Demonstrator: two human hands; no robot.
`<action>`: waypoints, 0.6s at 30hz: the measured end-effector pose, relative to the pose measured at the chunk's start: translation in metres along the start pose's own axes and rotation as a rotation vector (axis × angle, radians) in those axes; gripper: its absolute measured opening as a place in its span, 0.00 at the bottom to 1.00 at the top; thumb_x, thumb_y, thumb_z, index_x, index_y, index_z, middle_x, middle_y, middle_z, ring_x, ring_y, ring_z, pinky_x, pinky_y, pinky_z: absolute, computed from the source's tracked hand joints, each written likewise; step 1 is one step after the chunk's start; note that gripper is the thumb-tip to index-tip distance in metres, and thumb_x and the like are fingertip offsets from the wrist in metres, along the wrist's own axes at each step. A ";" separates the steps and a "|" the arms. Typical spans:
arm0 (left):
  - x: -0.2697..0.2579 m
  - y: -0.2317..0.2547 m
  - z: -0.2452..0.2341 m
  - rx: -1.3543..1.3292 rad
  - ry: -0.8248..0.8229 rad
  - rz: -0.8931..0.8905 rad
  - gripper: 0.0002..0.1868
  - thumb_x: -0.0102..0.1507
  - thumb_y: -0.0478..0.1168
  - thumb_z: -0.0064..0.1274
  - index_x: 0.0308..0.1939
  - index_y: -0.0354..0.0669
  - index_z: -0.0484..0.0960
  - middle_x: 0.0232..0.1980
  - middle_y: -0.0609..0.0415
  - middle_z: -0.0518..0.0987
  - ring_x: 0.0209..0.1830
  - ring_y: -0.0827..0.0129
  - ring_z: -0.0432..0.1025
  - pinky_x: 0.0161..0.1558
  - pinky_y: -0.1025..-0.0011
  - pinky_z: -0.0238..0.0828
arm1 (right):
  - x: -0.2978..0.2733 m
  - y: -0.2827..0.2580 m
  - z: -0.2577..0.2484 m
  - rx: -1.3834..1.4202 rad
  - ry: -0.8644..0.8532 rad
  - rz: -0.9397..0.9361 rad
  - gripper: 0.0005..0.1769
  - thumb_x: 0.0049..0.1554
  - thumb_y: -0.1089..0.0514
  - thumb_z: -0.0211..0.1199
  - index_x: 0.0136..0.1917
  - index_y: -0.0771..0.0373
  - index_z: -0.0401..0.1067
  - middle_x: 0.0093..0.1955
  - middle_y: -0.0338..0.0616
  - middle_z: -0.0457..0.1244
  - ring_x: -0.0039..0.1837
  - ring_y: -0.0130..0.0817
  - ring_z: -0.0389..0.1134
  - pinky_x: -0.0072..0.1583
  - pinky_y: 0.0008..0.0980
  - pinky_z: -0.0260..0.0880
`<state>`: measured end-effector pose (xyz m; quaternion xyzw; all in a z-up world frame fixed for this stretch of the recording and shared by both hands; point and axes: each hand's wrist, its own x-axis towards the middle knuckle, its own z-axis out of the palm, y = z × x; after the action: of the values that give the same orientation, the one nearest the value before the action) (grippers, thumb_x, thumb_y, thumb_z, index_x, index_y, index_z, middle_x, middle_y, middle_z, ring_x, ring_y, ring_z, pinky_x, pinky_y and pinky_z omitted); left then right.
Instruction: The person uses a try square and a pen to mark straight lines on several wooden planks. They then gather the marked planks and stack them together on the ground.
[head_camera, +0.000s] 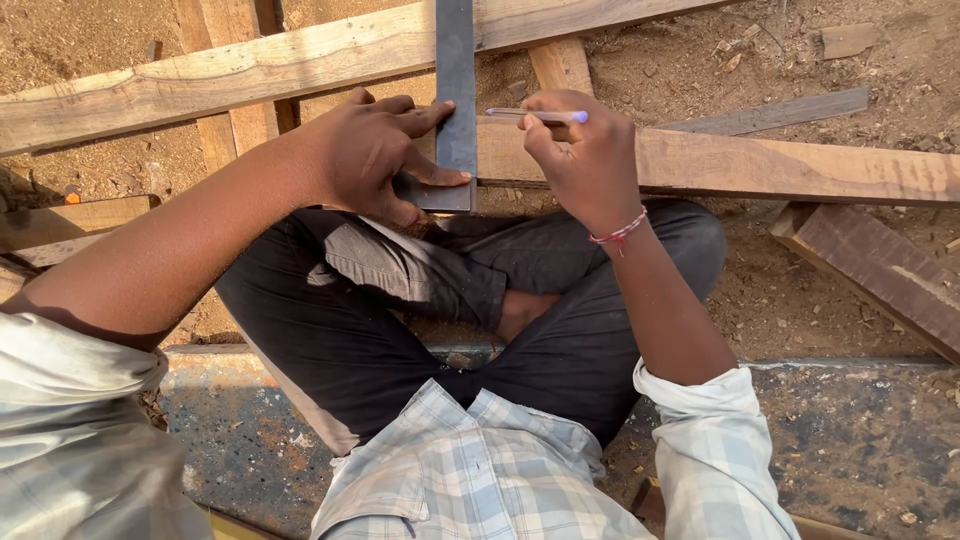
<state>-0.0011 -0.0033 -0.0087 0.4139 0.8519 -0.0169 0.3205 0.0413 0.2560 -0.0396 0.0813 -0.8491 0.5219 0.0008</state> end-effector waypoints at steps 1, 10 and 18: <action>0.000 0.001 -0.001 0.003 -0.002 0.003 0.41 0.49 0.70 0.64 0.68 0.93 0.71 0.83 0.58 0.44 0.78 0.50 0.51 0.66 0.50 0.57 | 0.000 0.001 0.002 0.001 0.004 0.002 0.08 0.63 0.62 0.65 0.53 0.69 0.78 0.48 0.46 0.72 0.48 0.31 0.78 0.49 0.26 0.79; -0.001 -0.003 -0.001 -0.073 0.029 0.008 0.39 0.46 0.66 0.68 0.62 0.90 0.75 0.83 0.58 0.48 0.78 0.54 0.53 0.66 0.49 0.59 | -0.029 -0.024 -0.025 -0.007 -0.171 -0.093 0.08 0.61 0.61 0.65 0.52 0.68 0.77 0.48 0.47 0.72 0.46 0.33 0.76 0.47 0.30 0.75; 0.005 -0.020 0.011 -0.113 0.116 0.056 0.38 0.47 0.54 0.70 0.62 0.84 0.79 0.82 0.59 0.57 0.77 0.60 0.59 0.69 0.46 0.57 | -0.001 0.056 0.010 -0.168 0.059 -0.166 0.08 0.71 0.59 0.58 0.61 0.60 0.72 0.53 0.48 0.71 0.55 0.45 0.76 0.53 0.40 0.75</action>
<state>-0.0117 -0.0160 -0.0246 0.4190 0.8567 0.0641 0.2939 0.0357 0.2724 -0.0940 0.1356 -0.8798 0.4493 0.0759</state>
